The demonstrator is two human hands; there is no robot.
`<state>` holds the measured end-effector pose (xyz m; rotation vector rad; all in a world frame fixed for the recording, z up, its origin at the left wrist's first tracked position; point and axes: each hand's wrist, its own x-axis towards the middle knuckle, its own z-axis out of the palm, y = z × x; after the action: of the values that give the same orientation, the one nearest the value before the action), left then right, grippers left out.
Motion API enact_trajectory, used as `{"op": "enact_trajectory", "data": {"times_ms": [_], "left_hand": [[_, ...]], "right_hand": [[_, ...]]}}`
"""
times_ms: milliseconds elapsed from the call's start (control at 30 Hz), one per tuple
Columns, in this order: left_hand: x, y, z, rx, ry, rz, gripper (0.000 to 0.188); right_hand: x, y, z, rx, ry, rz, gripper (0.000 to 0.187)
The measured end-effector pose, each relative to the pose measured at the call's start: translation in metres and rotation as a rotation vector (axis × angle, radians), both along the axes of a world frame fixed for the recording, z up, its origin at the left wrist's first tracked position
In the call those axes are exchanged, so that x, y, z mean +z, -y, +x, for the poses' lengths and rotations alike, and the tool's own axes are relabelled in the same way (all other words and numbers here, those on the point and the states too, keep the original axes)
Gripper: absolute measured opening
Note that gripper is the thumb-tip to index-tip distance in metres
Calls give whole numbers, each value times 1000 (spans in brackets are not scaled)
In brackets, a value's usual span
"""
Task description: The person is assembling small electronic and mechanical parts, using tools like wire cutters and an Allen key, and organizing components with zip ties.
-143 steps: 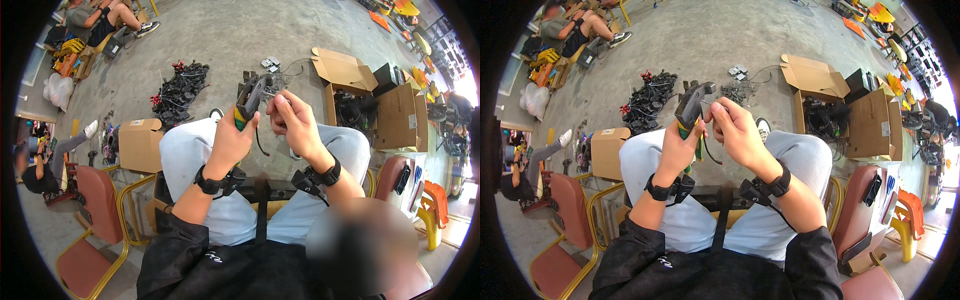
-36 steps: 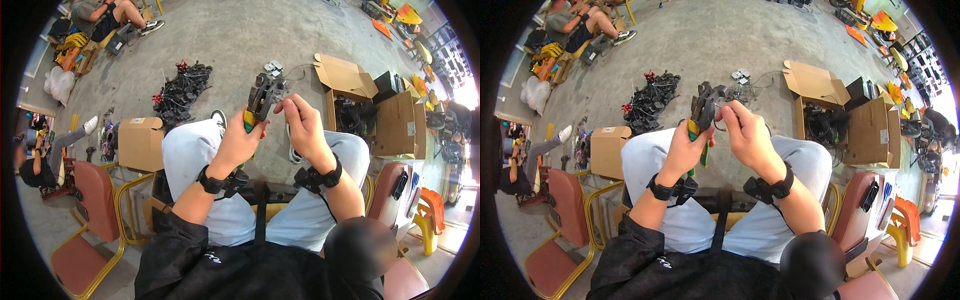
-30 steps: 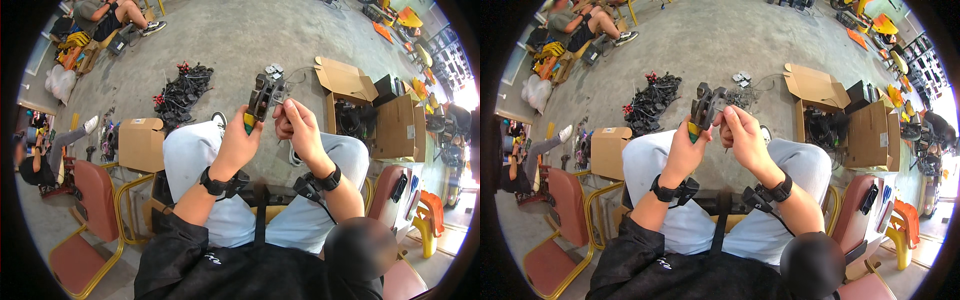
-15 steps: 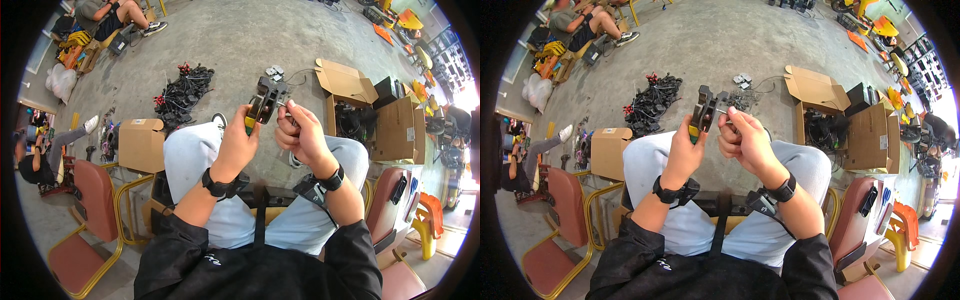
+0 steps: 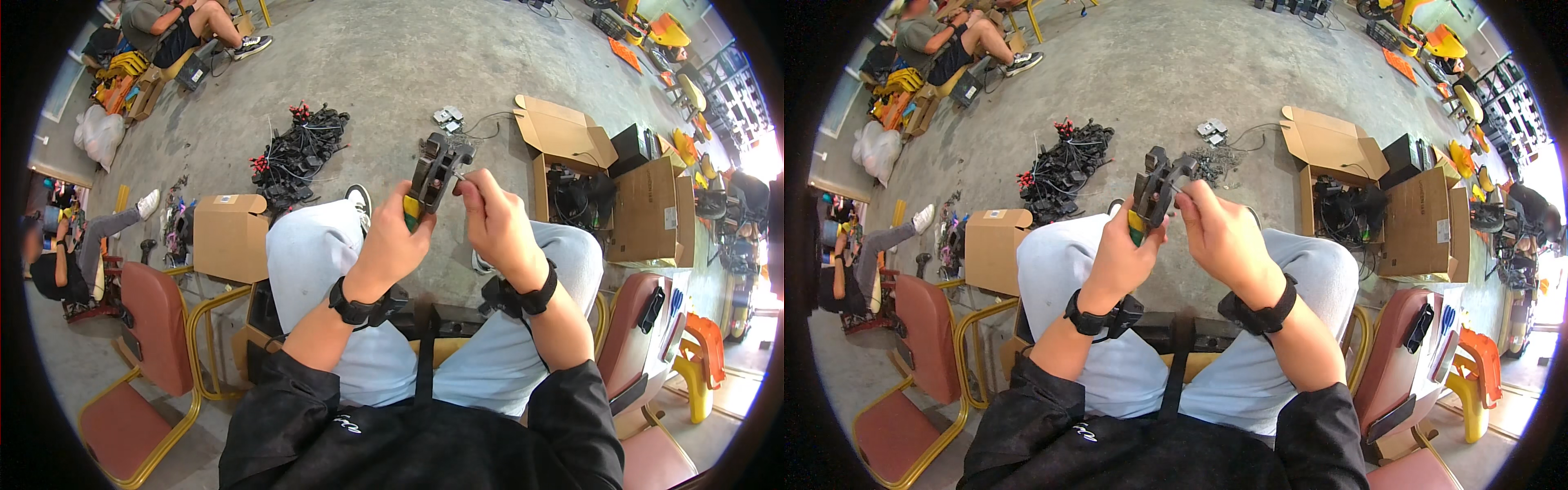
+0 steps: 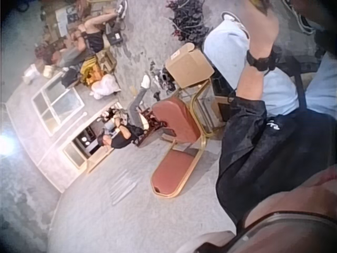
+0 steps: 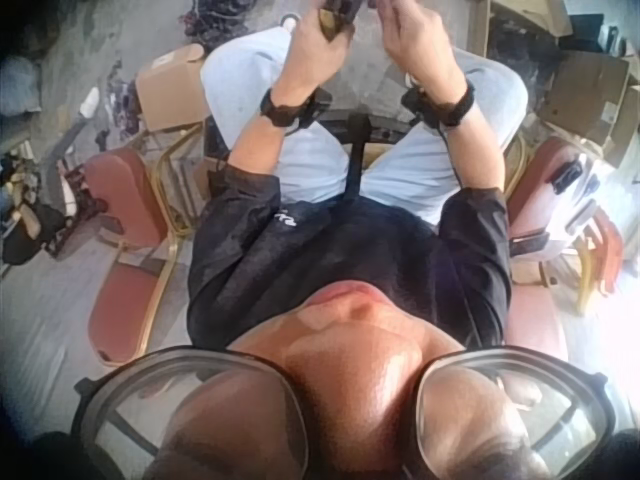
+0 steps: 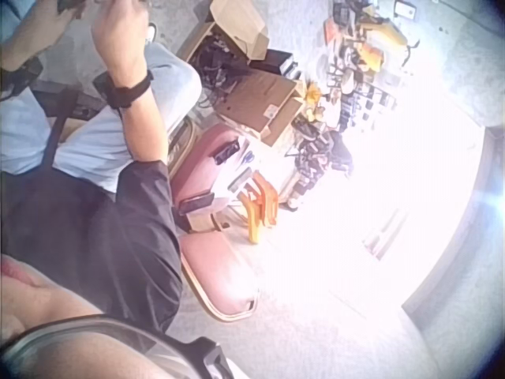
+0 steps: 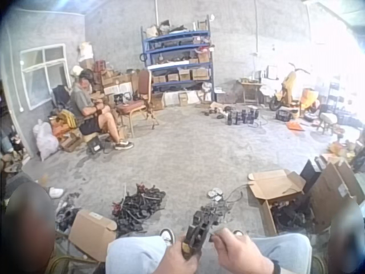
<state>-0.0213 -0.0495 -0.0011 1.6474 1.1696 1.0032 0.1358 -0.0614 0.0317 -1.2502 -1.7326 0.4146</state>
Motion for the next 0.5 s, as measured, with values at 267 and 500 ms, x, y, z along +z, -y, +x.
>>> {"op": "enact_trajectory", "data": {"times_ms": [267, 500], "left_hand": [[-1, -2, 0, -26, 151, -200, 18], [-1, -6, -6, 58, -90, 3, 27]], "right_hand": [[11, -1, 1, 52, -212, -329, 18], [5, -3, -1, 184, -622, -536, 26]]}}
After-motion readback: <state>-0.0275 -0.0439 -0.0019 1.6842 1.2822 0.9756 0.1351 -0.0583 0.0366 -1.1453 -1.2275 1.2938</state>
